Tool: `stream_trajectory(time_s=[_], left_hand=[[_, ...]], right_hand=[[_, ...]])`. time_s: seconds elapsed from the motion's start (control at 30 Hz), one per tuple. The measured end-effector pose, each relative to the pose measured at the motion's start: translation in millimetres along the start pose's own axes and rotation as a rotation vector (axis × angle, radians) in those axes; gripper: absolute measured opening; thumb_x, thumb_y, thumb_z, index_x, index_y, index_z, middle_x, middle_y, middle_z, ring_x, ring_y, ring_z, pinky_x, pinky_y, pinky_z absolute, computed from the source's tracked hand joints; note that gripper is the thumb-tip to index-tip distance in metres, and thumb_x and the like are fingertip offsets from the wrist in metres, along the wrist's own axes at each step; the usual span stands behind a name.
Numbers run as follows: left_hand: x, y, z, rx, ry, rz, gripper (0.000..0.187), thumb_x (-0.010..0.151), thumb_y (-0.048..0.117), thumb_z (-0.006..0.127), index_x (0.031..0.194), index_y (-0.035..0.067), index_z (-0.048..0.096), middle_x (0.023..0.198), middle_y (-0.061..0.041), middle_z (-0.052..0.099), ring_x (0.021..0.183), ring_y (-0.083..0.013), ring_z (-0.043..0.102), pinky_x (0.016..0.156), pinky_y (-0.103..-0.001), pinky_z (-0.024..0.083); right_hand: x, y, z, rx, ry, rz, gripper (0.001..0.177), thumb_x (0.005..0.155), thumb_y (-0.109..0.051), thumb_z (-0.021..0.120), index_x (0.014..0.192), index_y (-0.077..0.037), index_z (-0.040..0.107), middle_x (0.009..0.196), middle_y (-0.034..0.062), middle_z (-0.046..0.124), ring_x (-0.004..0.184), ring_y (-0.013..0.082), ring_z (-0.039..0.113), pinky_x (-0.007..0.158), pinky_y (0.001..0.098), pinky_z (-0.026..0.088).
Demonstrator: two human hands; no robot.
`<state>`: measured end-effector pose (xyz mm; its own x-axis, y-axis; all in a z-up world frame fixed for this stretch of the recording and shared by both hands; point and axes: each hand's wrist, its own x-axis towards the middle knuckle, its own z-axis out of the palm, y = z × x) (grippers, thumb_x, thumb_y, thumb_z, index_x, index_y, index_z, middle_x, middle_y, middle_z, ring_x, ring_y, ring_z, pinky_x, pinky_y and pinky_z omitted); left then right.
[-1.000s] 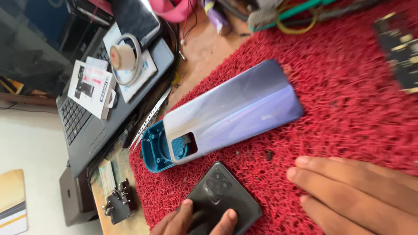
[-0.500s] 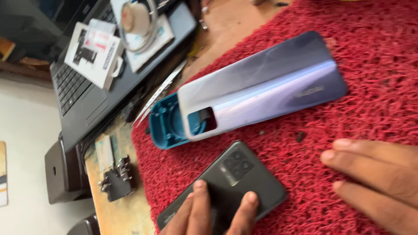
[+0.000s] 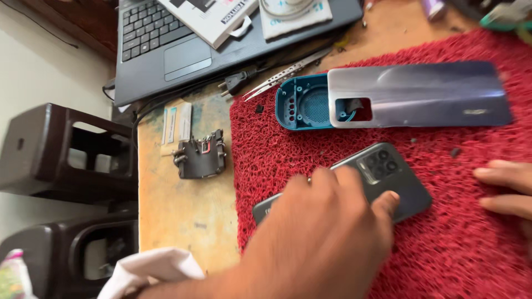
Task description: The person is repairing a smartphone by removing the back cover, inspecting the internal components, and reassembling the device. They use a prying tool to separate the back cover and handle the phone carefully throughout the process.
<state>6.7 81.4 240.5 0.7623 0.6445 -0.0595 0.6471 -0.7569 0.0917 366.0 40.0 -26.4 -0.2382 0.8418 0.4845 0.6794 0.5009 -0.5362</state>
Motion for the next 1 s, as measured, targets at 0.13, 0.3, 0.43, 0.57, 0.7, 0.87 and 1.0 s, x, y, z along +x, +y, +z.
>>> stream_trajectory(time_s=[0.13,0.3,0.43,0.57,0.7,0.87,1.0], left_hand=[[0.2,-9.8,-20.0,0.004,-0.141,0.022,0.024,0.101,0.019,0.057,0.118,0.015,0.074,0.095,-0.018,0.064,0.084,-0.0344,0.068,0.07,-0.048,0.055],[-3.9,-1.6,-30.4,-0.029,-0.121,-0.062,0.03,0.092,0.014,0.061,0.119,0.021,0.073,0.107,-0.017,0.062,0.098,-0.0349,0.064,0.079,-0.049,0.052],[-10.3,3.1,-28.4,-0.108,-0.052,-0.207,0.034,0.083,0.024,0.075,0.111,0.006,0.072,0.112,-0.018,0.061,0.107,-0.0362,0.061,0.083,-0.05,0.053],[-10.9,-7.0,-25.1,-0.185,-0.078,-0.4,0.06,0.073,0.044,0.088,0.106,-0.004,0.072,0.121,-0.021,0.06,0.116,-0.0376,0.058,0.092,-0.047,0.056],[-7.0,-18.3,-20.6,-0.168,-0.081,-0.379,0.069,0.066,0.055,0.09,0.103,-0.001,0.074,0.116,-0.019,0.065,0.114,-0.0377,0.06,0.094,-0.047,0.055],[-5.6,-28.2,-16.4,-0.223,-0.071,-0.35,0.069,0.063,0.056,0.09,0.101,0.001,0.075,0.107,-0.017,0.07,0.11,-0.0378,0.066,0.095,-0.047,0.055],[-6.3,-31.2,-16.1,-0.262,0.065,-0.313,0.074,0.056,0.051,0.095,0.099,-0.002,0.067,0.105,-0.017,0.068,0.107,-0.0371,0.064,0.092,-0.047,0.053]], right_hand=[[59.1,-115.3,-45.2,-0.108,0.035,0.046,0.027,0.087,0.003,0.054,0.107,-0.009,0.068,0.131,0.0121,0.069,0.132,0.0278,0.065,0.116,0.0407,0.051],[120.2,-208.0,-69.4,-0.321,-0.1,0.157,0.028,0.084,-0.022,0.07,0.109,-0.01,0.075,0.126,0.0099,0.073,0.118,0.0274,0.069,0.1,0.0391,0.054],[142.0,-232.6,-67.6,-0.375,-0.11,0.198,0.041,0.084,-0.036,0.075,0.113,-0.006,0.072,0.119,0.0117,0.072,0.114,0.0313,0.066,0.101,0.0411,0.05],[158.3,-234.3,-58.2,-0.288,-0.163,0.207,0.069,0.078,-0.042,0.078,0.132,-0.004,0.06,0.133,0.0179,0.062,0.126,0.034,0.056,0.106,0.0435,0.043],[176.5,-226.2,-54.1,-0.229,-0.269,0.041,0.086,0.074,-0.046,0.08,0.143,-0.003,0.051,0.145,0.021,0.052,0.135,0.0366,0.045,0.111,0.0456,0.036],[190.5,-216.1,-55.9,-0.151,-0.426,0.123,0.094,0.068,-0.048,0.086,0.148,-0.012,0.052,0.148,0.0147,0.052,0.139,0.0306,0.043,0.113,0.0423,0.035],[188.0,-210.9,-54.8,-0.095,-0.374,0.127,0.085,0.067,-0.041,0.088,0.141,-0.01,0.057,0.14,0.0129,0.059,0.129,0.0267,0.054,0.107,0.0397,0.042]])
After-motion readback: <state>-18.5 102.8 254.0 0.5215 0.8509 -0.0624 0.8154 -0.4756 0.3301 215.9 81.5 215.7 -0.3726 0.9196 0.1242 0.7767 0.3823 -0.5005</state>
